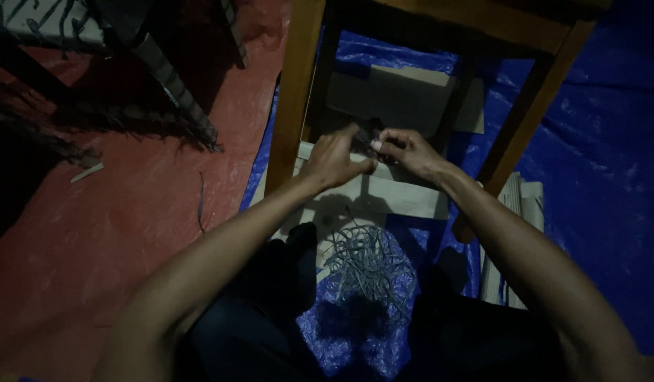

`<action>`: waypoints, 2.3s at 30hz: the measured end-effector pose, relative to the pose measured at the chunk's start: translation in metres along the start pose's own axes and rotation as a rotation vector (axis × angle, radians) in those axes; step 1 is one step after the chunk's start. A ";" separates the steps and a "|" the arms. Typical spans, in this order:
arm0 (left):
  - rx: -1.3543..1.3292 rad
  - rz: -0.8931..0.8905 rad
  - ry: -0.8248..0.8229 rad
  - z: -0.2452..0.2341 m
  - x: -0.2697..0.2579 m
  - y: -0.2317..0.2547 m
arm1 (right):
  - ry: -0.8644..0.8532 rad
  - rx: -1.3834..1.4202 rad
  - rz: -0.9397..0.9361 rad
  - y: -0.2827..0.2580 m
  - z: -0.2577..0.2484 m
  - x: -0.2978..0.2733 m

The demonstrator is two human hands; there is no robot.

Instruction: Tying and weaving individual strips of material onto a wooden chair frame to construct the seat.

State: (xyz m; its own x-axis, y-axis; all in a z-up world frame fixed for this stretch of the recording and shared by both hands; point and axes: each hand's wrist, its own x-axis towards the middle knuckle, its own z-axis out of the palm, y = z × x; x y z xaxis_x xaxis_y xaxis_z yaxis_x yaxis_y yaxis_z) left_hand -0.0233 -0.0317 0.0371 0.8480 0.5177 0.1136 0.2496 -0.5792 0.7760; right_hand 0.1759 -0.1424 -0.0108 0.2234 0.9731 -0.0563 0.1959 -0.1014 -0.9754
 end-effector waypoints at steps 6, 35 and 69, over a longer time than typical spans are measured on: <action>0.173 0.040 -0.059 0.005 0.007 -0.013 | -0.001 -0.005 0.039 0.002 -0.005 -0.001; -0.001 -0.114 -0.161 0.006 0.021 -0.025 | 0.018 -0.424 -0.291 -0.013 0.005 -0.012; 0.080 -0.096 -0.196 -0.001 0.017 -0.017 | 0.190 -0.840 -0.617 -0.027 0.028 -0.033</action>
State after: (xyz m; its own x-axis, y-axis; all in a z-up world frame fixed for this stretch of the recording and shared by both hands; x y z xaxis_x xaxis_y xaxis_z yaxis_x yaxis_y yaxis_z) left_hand -0.0131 -0.0124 0.0268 0.8911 0.4455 -0.0867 0.3632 -0.5856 0.7247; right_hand 0.1363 -0.1655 0.0109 -0.0081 0.8639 0.5036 0.9073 0.2181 -0.3595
